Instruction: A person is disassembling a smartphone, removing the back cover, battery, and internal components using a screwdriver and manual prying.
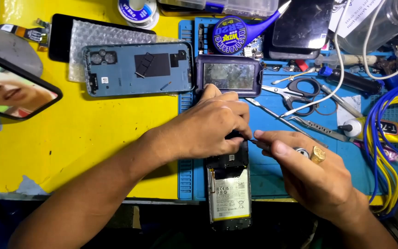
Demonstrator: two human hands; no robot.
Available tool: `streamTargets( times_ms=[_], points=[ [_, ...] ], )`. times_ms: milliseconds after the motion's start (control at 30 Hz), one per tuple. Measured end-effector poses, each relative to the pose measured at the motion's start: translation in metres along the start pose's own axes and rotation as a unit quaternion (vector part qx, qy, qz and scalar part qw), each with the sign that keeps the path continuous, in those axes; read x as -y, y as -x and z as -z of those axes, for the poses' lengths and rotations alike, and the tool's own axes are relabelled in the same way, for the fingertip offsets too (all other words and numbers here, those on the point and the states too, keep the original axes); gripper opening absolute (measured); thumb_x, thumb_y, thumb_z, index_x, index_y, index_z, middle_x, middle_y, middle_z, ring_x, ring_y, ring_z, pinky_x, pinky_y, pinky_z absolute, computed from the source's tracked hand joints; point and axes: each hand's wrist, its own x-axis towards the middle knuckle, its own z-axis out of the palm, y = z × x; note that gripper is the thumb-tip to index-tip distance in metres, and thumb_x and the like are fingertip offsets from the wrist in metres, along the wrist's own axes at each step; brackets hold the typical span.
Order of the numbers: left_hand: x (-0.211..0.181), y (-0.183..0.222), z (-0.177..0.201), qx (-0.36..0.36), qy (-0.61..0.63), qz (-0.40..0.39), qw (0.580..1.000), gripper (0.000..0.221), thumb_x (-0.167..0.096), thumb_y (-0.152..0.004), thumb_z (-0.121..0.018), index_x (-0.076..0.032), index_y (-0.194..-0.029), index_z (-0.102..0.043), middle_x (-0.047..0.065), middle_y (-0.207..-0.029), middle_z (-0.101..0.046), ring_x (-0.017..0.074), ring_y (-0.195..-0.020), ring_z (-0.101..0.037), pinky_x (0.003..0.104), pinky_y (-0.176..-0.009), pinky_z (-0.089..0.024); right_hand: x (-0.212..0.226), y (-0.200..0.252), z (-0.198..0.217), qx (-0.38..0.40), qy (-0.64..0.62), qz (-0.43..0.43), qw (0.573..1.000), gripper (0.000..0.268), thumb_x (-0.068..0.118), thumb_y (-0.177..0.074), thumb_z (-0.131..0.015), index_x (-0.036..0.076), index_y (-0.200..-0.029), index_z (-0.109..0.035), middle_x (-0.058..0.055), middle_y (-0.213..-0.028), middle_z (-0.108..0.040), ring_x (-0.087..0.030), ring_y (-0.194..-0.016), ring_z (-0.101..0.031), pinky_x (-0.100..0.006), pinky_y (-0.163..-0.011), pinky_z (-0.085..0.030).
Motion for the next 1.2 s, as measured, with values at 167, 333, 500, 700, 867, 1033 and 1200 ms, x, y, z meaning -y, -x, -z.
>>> streamTargets(
  times_ms=[167, 333, 500, 700, 867, 1033, 1200],
  points=[
    [0.008, 0.0, -0.012, -0.039, -0.03, -0.022, 0.999, 0.016, -0.026, -0.084, -0.071, -0.021, -0.095, -0.082, -0.004, -0.092, -0.068, 0.024, -0.098, -0.057, 0.05, -0.084, -0.031, -0.001, 0.009, -0.004, -0.015, 0.056, -0.032, 0.998, 0.045, 0.001, -0.095, -0.069, 0.004, -0.136, -0.05, -0.027, -0.119, -0.071, -0.029, -0.103, -0.077, -0.034, -0.093, -0.063],
    [0.002, 0.006, -0.008, -0.021, -0.067, 0.01, 0.998, 0.017, -0.037, -0.085, -0.071, -0.027, -0.096, -0.08, -0.005, -0.092, -0.071, 0.0229, -0.1, -0.061, 0.049, -0.087, -0.033, 0.014, -0.01, 0.0, -0.05, 0.012, -0.029, 0.998, 0.03, -0.015, -0.101, -0.05, -0.008, -0.131, -0.052, -0.037, -0.125, -0.065, -0.042, -0.113, -0.073, -0.043, -0.1, -0.06],
    [-0.006, 0.007, -0.001, 0.009, -0.062, 0.047, 0.997, 0.021, -0.038, -0.089, -0.07, -0.022, -0.101, -0.08, -0.004, -0.093, -0.074, 0.0215, -0.1, -0.061, 0.048, -0.097, -0.033, -0.01, -0.003, -0.001, -0.111, 0.072, -0.031, 0.991, 0.03, -0.011, -0.103, -0.067, -0.009, -0.132, -0.063, -0.032, -0.119, -0.064, -0.038, -0.106, -0.068, -0.045, -0.098, -0.057],
    [-0.012, 0.011, 0.0, -0.001, -0.052, 0.045, 0.998, 0.019, -0.035, -0.09, -0.069, -0.022, -0.098, -0.08, -0.004, -0.094, -0.075, 0.0213, -0.102, -0.059, 0.046, -0.099, -0.032, -0.004, -0.005, -0.002, -0.138, 0.143, -0.043, 0.979, 0.038, -0.007, -0.098, -0.084, 0.0, -0.132, -0.068, -0.015, -0.099, -0.075, -0.024, -0.09, -0.069, -0.035, -0.088, -0.055],
    [-0.017, 0.012, 0.002, 0.004, -0.052, 0.047, 0.998, 0.022, -0.037, -0.091, -0.071, -0.022, -0.104, -0.081, -0.003, -0.097, -0.074, 0.0201, -0.098, -0.059, 0.047, -0.1, -0.034, 0.008, -0.011, 0.002, -0.117, 0.063, -0.042, 0.99, 0.039, -0.006, -0.097, -0.071, -0.002, -0.134, -0.061, -0.02, -0.108, -0.072, -0.027, -0.099, -0.072, -0.035, -0.093, -0.057],
    [-0.013, 0.024, 0.032, -0.035, -0.072, 0.031, 0.996, 0.022, -0.034, -0.094, -0.066, -0.017, -0.104, -0.076, 0.0, -0.099, -0.075, 0.016, -0.097, -0.067, 0.045, -0.102, -0.046, 0.004, -0.013, 0.004, -0.117, 0.079, -0.025, 0.99, 0.033, 0.0, -0.098, -0.072, 0.004, -0.131, -0.066, -0.02, -0.112, -0.066, -0.028, -0.098, -0.067, -0.036, -0.088, -0.054],
    [0.016, 0.051, 0.088, -0.198, -0.285, 0.054, 0.936, 0.012, -0.017, -0.098, -0.068, -0.012, -0.095, -0.079, 0.007, -0.093, -0.073, 0.0225, -0.088, -0.067, 0.048, -0.092, -0.051, -0.012, -0.009, -0.002, -0.149, 0.108, -0.02, 0.983, 0.047, 0.006, -0.087, -0.09, 0.006, -0.129, -0.069, -0.005, -0.079, -0.055, -0.019, -0.071, -0.05, -0.031, -0.069, -0.046]
  ],
)
